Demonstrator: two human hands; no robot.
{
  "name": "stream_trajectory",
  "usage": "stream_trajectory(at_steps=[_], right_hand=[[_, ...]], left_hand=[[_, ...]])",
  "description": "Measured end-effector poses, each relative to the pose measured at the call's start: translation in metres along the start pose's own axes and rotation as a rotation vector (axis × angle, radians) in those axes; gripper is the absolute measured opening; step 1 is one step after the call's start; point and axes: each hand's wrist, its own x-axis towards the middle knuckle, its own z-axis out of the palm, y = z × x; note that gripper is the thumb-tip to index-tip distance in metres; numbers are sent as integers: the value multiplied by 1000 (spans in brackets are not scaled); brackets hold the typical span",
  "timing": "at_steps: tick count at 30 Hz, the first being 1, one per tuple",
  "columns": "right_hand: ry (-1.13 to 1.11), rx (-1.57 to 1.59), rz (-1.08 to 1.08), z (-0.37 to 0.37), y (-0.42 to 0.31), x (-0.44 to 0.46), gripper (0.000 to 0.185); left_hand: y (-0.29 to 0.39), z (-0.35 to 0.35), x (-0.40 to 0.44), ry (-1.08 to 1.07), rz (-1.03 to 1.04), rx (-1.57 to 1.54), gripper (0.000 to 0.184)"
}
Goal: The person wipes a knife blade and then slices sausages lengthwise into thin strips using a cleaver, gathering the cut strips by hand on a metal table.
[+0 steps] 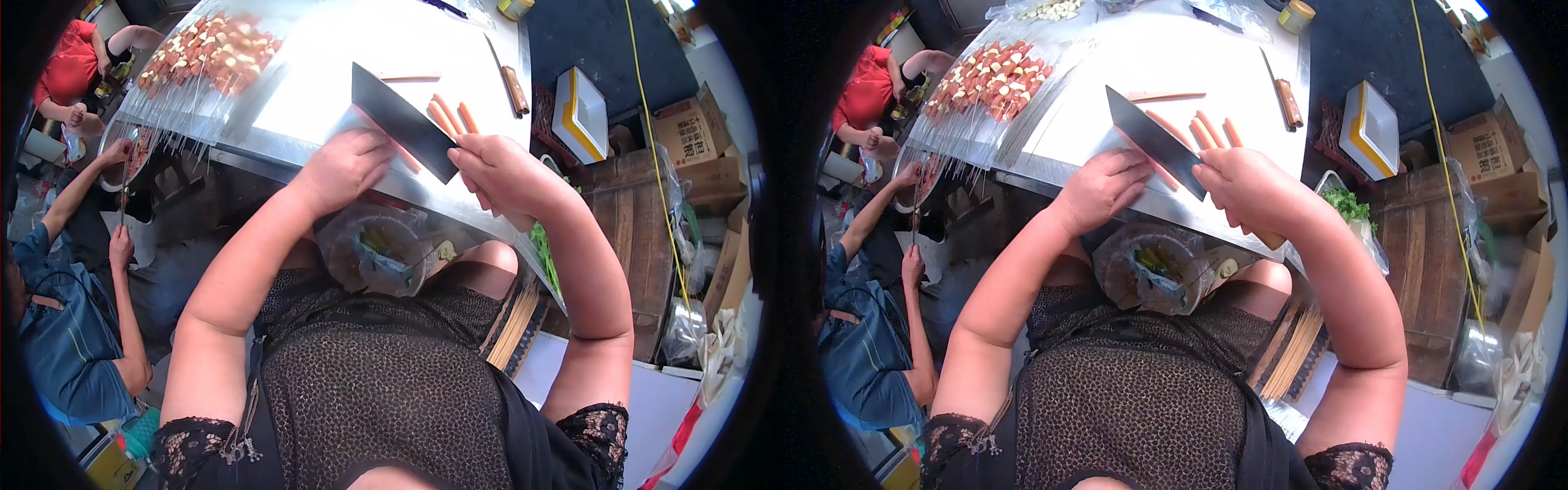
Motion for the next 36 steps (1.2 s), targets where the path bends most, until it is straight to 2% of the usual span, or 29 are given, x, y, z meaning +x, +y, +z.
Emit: stream_trajectory(at_steps=[22,27,31,32,34,36], right_hand=[[4,-16,-51,10,12,-1,33],[22,40,8,17,11,-1,31],[94,-44,-86,29,30,6,28],[94,-36,-80,36,35,4,28],[212,-142,-257,40,34,1,27],[152,18,-153,37,33,-3,26]], left_hand=[[7,6,3,-46,-18,37,35],[8,5,2,-52,-15,17,33],[7,10,-1,-52,9,12,34],[10,10,-4,-63,-30,10,33],[8,5,2,-50,-47,39,32],[6,6,-3,-7,-203,-57,34]])
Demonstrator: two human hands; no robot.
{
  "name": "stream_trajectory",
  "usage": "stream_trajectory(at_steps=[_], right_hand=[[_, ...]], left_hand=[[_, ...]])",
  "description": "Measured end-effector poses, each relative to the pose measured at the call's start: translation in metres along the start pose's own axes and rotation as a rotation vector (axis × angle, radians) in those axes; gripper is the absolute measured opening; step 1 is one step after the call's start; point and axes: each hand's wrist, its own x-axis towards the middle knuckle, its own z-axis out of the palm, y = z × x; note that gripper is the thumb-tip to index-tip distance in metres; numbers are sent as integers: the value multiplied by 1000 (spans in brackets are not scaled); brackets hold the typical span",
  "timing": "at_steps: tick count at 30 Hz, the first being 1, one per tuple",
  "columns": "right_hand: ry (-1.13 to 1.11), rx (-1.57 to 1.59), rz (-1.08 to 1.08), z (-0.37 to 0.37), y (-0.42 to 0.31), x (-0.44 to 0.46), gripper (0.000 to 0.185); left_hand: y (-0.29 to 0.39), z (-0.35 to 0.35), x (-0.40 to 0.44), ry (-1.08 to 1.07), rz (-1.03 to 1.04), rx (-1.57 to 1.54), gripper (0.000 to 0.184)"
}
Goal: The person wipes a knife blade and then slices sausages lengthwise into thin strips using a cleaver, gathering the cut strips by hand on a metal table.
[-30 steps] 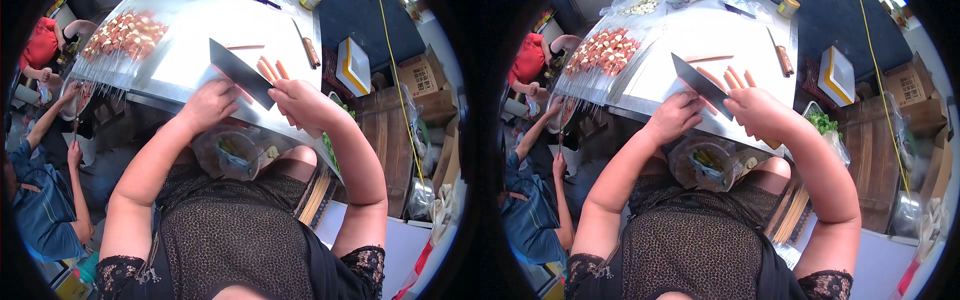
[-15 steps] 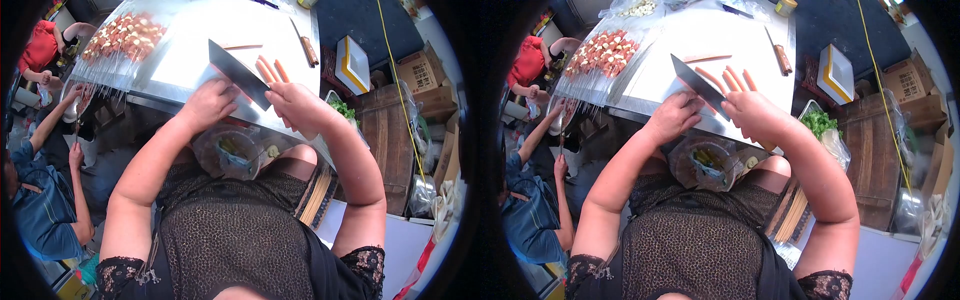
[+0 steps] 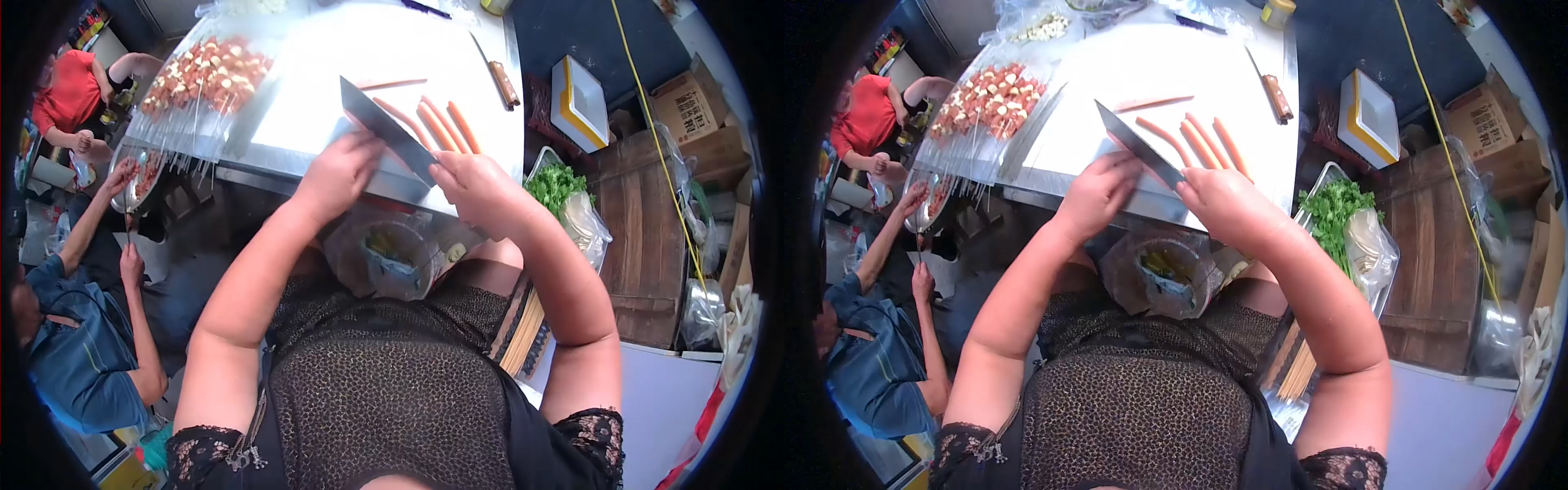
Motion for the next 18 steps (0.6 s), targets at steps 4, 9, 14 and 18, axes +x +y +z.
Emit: stream_trajectory(at_steps=[4,9,14,18], right_hand=[[74,583,77,10,29,-6,24],[105,1215,103,39,45,-17,22],[-3,1319,201,52,73,-24,25],[-24,1426,133,50,78,-22,31]], left_hand=[[-8,3,12,338,-407,-730,52],[15,12,30,102,-866,-1508,41],[23,24,34,68,-940,-1390,31],[19,14,38,-21,-880,-1376,31]])
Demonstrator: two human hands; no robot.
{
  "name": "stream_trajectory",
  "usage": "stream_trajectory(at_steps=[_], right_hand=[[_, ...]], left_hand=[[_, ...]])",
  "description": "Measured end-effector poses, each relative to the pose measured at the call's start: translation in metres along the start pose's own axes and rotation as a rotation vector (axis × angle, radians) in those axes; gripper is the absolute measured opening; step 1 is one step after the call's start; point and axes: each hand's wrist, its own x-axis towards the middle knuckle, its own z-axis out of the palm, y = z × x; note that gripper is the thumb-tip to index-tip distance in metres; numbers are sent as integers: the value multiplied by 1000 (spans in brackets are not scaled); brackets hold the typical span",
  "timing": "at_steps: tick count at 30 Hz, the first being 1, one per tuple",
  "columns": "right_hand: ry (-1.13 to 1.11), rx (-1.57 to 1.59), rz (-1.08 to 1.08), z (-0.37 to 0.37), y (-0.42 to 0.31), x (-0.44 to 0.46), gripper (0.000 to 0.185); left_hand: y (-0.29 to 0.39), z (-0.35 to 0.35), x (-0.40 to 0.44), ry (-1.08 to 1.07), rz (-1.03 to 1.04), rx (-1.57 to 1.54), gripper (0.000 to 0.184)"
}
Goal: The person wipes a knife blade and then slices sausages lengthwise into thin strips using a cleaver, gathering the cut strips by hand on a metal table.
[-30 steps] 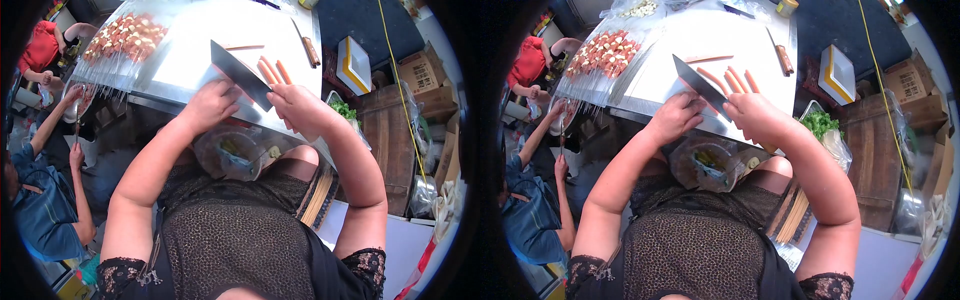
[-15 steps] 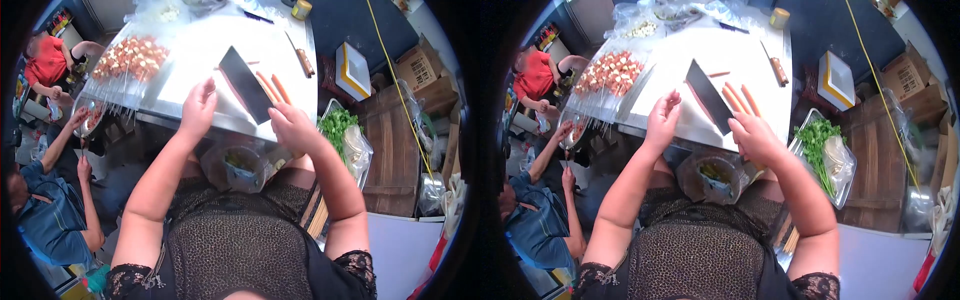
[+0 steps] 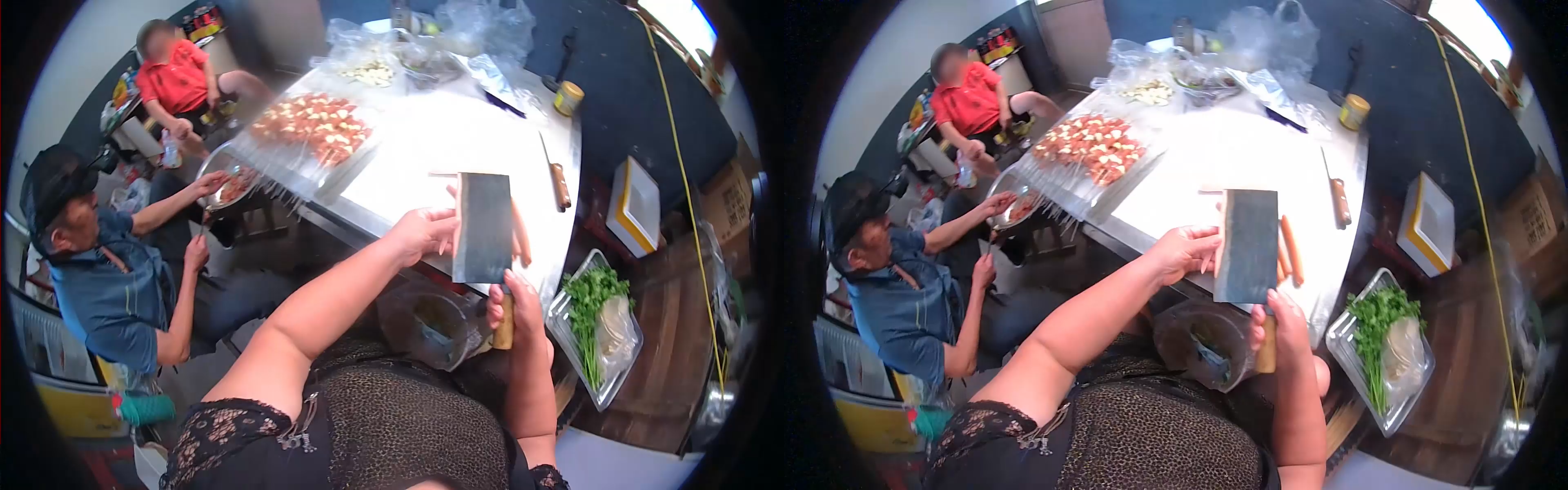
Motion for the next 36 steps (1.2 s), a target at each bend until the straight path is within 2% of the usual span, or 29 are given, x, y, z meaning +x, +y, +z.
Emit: stream_trajectory(at_steps=[3,4,6,9,11,12,13,15,17,19,20,26,30,33,36], right_hand=[[32,88,54,-9,5,12,40],[-24,195,64,-18,12,18,43],[-155,362,154,-32,20,18,49],[-359,482,94,-39,30,22,41],[-231,432,-11,-27,27,18,34],[-254,447,-39,-26,28,20,25],[-245,453,-40,-23,28,19,25],[-151,319,-102,-10,26,15,21],[-149,286,-122,-4,27,13,20],[-148,262,-150,1,27,11,22],[-155,250,-161,0,29,12,23],[-105,125,-211,-2,33,5,26],[-43,63,-302,-4,29,-1,28],[-4,79,-365,-13,28,3,32],[22,103,-434,-19,27,5,33]], left_hand=[[11,-11,3,1,-10,26,30],[11,-14,6,-38,-28,57,29],[13,-16,9,56,-65,124,25],[22,-17,16,136,-130,337,26],[25,-16,16,120,-173,259,23],[28,-12,13,104,-164,211,24],[27,-5,11,99,-173,212,24],[29,10,1,28,-98,-31,28],[25,16,-3,-22,-89,-33,33],[16,28,-7,3,68,209,39],[10,20,-3,-14,85,222,44],[30,2,-5,31,-76,338,29],[85,5,21,-69,-78,513,28],[131,27,66,-56,66,719,28],[156,37,103,-82,167,771,26]])
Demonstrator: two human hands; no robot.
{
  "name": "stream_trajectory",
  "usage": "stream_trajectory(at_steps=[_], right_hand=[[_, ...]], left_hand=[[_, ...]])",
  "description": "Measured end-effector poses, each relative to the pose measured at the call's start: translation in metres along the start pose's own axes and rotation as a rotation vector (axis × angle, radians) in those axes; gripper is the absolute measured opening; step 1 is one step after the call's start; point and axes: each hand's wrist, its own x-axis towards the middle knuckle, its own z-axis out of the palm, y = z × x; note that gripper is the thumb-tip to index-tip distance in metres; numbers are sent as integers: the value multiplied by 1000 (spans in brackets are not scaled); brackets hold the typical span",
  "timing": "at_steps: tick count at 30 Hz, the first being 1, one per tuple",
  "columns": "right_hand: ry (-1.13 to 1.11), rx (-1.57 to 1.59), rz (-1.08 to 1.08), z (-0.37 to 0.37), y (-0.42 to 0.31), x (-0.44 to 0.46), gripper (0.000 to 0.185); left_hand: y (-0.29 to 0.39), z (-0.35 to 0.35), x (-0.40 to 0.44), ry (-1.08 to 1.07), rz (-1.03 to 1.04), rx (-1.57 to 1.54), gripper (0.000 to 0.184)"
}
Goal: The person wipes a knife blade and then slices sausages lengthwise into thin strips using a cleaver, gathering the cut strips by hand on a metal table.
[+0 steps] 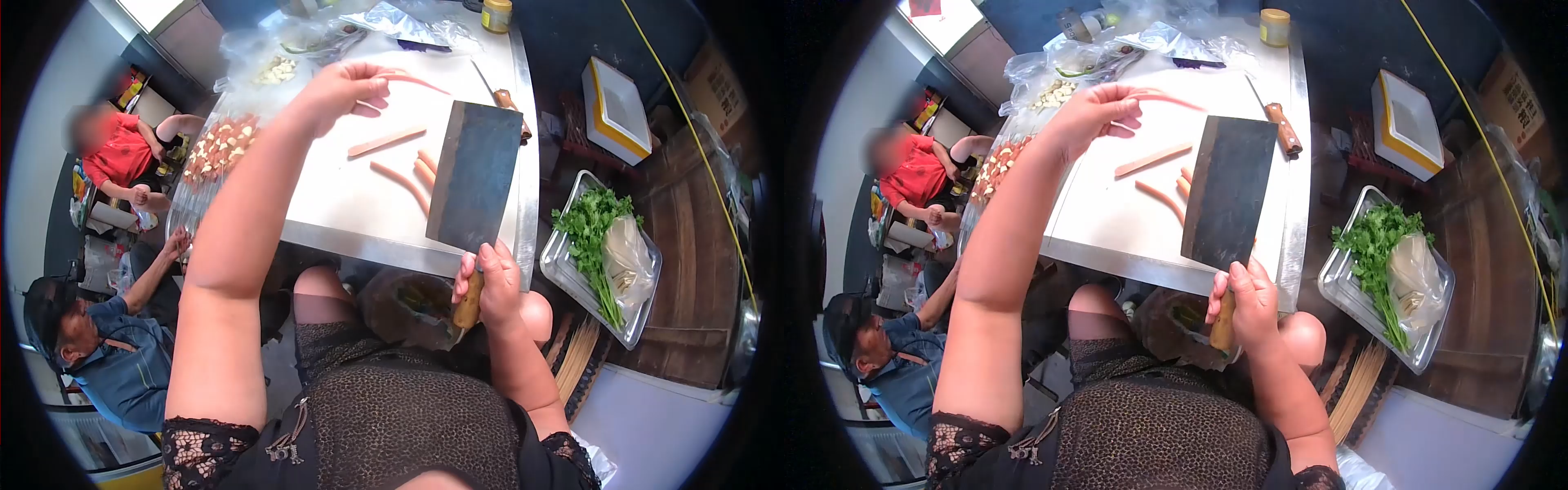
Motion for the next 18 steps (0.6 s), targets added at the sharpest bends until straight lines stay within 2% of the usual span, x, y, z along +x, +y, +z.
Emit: stream_trajectory(at_steps=[2,4,5,7,8,10,11,12,13,15,18], right_hand=[[15,30,-13,-4,1,-1,32],[22,44,-21,-5,0,0,31],[22,40,-10,-3,-2,0,30],[23,35,3,-3,-3,-1,28],[26,47,2,-2,-3,-2,28],[30,62,3,-3,-2,-2,28],[30,67,-17,-3,-2,-2,28],[29,71,-37,-3,-1,-1,28],[28,71,-35,-3,-1,0,28],[49,56,-43,-3,0,-1,28],[28,30,-62,-5,1,-3,28]], left_hand=[[-5,-8,19,16,-3,63,26],[-39,-25,37,6,-125,314,33],[-68,-32,44,91,-45,534,44],[-80,-28,27,279,180,1108,52],[-84,-26,21,300,277,1119,50],[-84,-2,4,155,314,808,46],[-82,23,-14,50,249,530,41],[-90,38,-23,-78,210,438,40],[-98,49,-34,-80,546,836,41],[-100,62,-59,-72,624,1135,37],[-108,62,-71,-11,741,1162,32]])
